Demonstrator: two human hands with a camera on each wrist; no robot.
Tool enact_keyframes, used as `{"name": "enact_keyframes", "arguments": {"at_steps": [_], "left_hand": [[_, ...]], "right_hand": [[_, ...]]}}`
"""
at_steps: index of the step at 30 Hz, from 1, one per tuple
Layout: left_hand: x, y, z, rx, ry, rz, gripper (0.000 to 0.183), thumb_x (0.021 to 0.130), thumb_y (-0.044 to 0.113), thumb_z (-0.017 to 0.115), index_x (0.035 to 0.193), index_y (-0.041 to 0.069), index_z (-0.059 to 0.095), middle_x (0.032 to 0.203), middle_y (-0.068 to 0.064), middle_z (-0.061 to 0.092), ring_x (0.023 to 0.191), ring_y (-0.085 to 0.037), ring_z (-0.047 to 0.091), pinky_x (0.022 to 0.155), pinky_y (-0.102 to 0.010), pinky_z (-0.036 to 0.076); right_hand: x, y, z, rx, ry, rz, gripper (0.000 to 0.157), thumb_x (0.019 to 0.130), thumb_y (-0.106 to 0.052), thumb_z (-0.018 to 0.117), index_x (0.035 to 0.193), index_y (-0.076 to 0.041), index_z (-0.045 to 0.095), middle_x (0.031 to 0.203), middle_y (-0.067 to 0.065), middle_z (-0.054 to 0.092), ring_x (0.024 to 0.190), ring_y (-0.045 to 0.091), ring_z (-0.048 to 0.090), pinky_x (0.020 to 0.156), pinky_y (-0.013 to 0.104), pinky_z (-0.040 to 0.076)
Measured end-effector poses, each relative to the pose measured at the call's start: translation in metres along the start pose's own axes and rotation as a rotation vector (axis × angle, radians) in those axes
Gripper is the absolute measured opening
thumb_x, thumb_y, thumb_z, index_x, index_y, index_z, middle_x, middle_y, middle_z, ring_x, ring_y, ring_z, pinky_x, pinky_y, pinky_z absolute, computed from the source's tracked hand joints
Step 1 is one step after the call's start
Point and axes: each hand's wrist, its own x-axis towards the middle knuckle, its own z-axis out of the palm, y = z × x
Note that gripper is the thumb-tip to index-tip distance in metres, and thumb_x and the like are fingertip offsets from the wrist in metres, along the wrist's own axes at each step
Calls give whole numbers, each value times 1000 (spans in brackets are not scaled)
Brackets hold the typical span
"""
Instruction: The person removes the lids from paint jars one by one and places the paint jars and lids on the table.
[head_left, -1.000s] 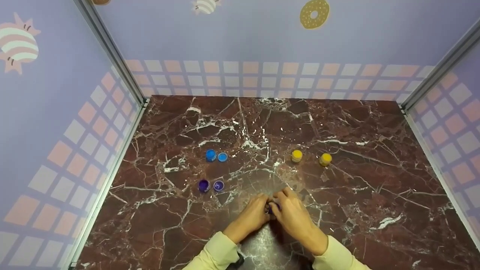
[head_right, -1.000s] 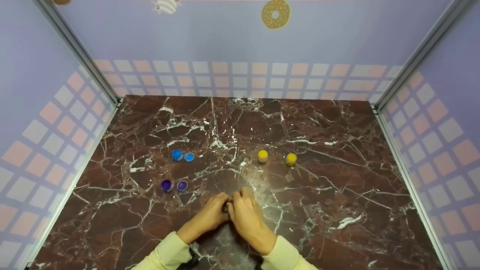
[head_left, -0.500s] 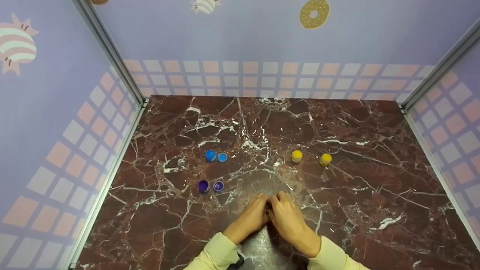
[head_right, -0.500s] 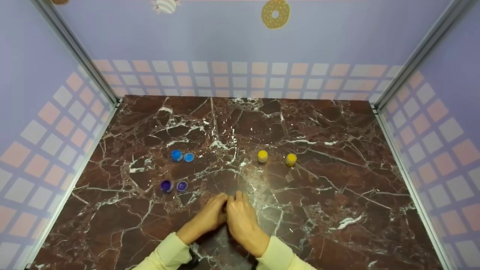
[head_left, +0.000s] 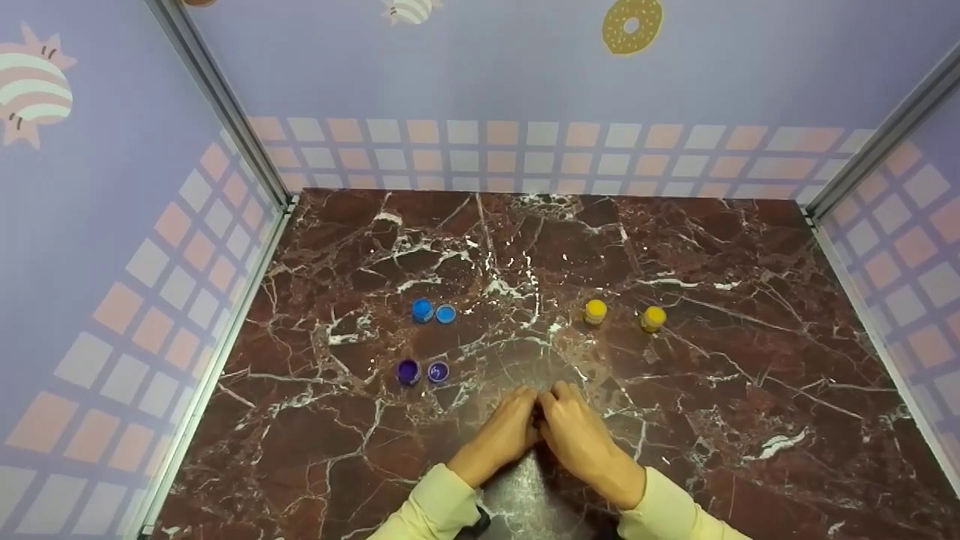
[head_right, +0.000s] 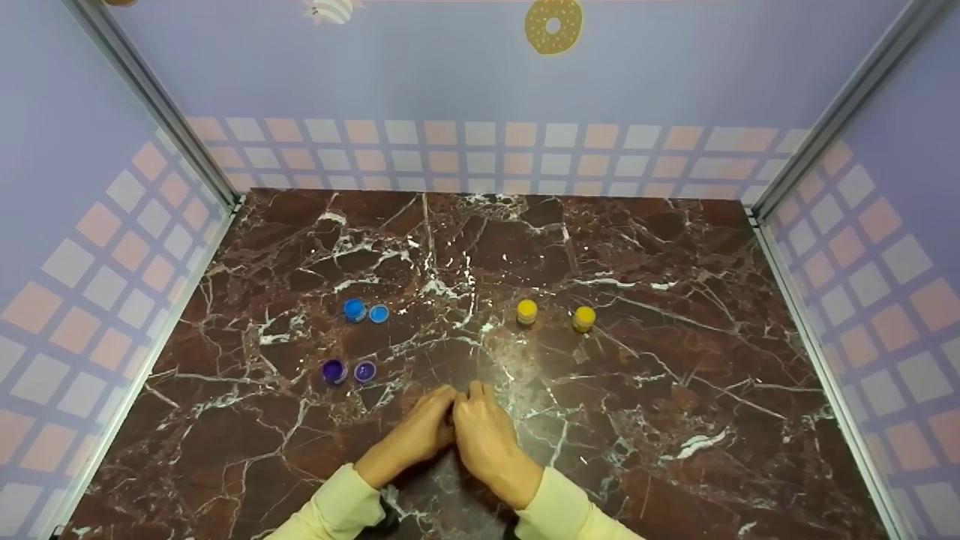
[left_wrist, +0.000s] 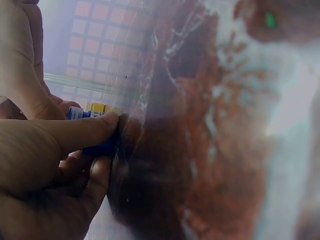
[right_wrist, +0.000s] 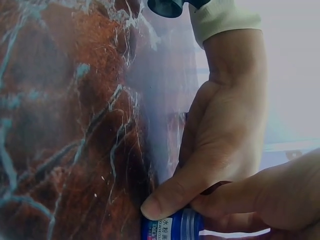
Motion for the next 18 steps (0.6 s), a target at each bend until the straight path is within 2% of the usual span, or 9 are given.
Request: {"name": "enact_keyframes", "arguments": {"at_steps": [10, 14, 18], "left_hand": [[1, 2, -2, -37, -17, -31, 30, 71, -7, 72, 95, 3, 59, 90, -6, 60, 84, -23, 60, 79, -36, 53], [1, 3, -2, -38, -31, -58, 29, 72, -2, 77, 94, 4, 60, 90, -5, 60, 86, -23, 61, 81, -37, 52], [2, 3, -2, -43, -38, -75, 29, 73, 2, 81, 94, 4, 61, 90, -5, 61, 86, -21, 61, 81, -35, 52]], "right_hand": [[1, 5, -5, 24, -58, -65, 24, 72, 7, 79, 89, 0, 64, 87, 9, 52, 81, 27, 52, 67, 39, 53], [2, 7, -7, 40, -84, -93, 23, 70, 9, 78, 87, -1, 66, 86, 9, 55, 81, 28, 53, 69, 39, 52], [4, 11, -9, 36, -101, -161, 22, 70, 9, 78, 86, -2, 68, 89, 9, 62, 84, 28, 56, 75, 39, 52]]}}
